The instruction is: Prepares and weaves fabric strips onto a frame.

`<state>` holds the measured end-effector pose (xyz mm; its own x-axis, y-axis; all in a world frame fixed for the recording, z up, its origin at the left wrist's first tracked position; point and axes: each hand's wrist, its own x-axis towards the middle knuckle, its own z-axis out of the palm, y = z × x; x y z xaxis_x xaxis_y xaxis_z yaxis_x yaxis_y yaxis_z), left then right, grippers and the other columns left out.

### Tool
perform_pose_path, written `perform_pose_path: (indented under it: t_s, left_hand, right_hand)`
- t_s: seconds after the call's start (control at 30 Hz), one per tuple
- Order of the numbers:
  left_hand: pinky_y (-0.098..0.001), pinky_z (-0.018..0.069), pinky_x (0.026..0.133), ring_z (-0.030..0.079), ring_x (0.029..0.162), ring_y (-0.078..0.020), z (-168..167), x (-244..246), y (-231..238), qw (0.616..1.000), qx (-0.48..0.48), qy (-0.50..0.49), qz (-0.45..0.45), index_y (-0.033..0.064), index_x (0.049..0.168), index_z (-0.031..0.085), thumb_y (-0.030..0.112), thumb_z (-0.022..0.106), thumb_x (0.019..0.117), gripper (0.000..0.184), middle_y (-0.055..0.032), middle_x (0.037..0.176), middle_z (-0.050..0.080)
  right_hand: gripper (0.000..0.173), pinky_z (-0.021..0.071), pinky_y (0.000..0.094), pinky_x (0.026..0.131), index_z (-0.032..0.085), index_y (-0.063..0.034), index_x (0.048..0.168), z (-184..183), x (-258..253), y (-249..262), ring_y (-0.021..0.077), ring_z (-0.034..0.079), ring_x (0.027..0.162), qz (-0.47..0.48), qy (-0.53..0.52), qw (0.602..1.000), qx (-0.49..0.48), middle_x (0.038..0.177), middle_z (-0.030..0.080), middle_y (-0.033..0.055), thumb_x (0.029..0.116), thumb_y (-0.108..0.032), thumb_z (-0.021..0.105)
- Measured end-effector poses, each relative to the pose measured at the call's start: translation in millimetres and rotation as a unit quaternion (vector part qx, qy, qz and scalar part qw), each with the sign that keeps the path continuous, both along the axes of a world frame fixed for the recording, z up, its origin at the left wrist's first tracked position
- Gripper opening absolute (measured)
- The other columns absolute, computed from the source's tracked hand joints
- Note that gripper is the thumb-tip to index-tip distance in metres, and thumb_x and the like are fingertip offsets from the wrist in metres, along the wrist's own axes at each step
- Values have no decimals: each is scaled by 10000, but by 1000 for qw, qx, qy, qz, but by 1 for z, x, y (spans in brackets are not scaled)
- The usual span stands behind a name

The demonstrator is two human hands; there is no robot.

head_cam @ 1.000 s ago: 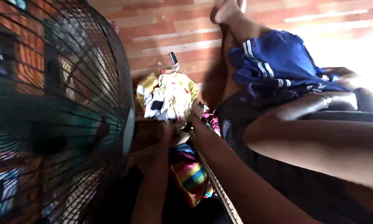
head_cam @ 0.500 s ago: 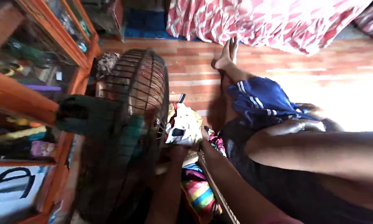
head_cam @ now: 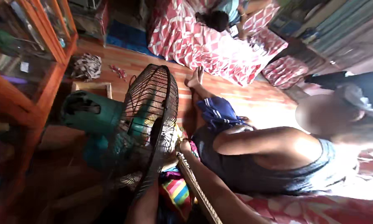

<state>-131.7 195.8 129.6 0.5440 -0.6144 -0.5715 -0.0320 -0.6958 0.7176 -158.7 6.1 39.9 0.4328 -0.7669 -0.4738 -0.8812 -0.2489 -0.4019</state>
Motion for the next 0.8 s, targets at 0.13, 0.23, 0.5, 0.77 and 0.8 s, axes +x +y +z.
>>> perform_pose_path:
  t_s: [0.13, 0.23, 0.5, 0.77, 0.8]
  left_hand:
    - [-473, 442, 1073, 579, 1235, -426, 19, 0, 24, 993, -106, -44, 13, -168, 1287, 572, 198, 565, 1039, 443, -355, 1303, 590]
    - [-460, 530, 942, 646, 1101, -463, -7, 4, 40, 982, -178, -47, -53, -209, 1163, 619, 220, 564, 1027, 453, -409, 1164, 624]
    - [-487, 349, 1169, 467, 1402, -370, -3, -18, 31, 992, -39, 121, 19, -92, 1387, 539, 221, 528, 1054, 457, -279, 1468, 509]
    - [-596, 424, 1092, 556, 1287, -428, -39, -58, 12, 989, -91, 108, 44, -89, 1327, 589, 281, 585, 1031, 474, -308, 1346, 589]
    - [-597, 423, 1090, 554, 1287, -429, -41, -63, 13, 991, -86, 100, 35, -88, 1329, 589, 299, 568, 1041, 482, -308, 1345, 588]
  right_hand:
    - [425, 430, 561, 1092, 515, 46, 1415, 38, -26, 4, 406, 557, 1307, 61, 53, 997, -19, 1394, 572, 279, 1094, -216, 421]
    - [402, 454, 575, 1043, 572, 83, 1334, 49, -67, 9, 423, 592, 1229, 51, 75, 996, 9, 1325, 597, 302, 1103, -212, 425]
    - [319, 507, 521, 895, 670, 57, 1154, 68, -177, 70, 324, 636, 988, -145, -31, 988, 33, 1089, 664, 220, 1062, -222, 545]
    - [349, 508, 459, 838, 674, 64, 1080, 124, -235, 111, 255, 621, 888, -148, -116, 980, -62, 988, 659, 181, 1086, -241, 504]
    - [345, 502, 437, 830, 673, 61, 1075, 128, -241, 115, 237, 607, 874, -151, -131, 978, -60, 973, 650, 167, 1087, -240, 504]
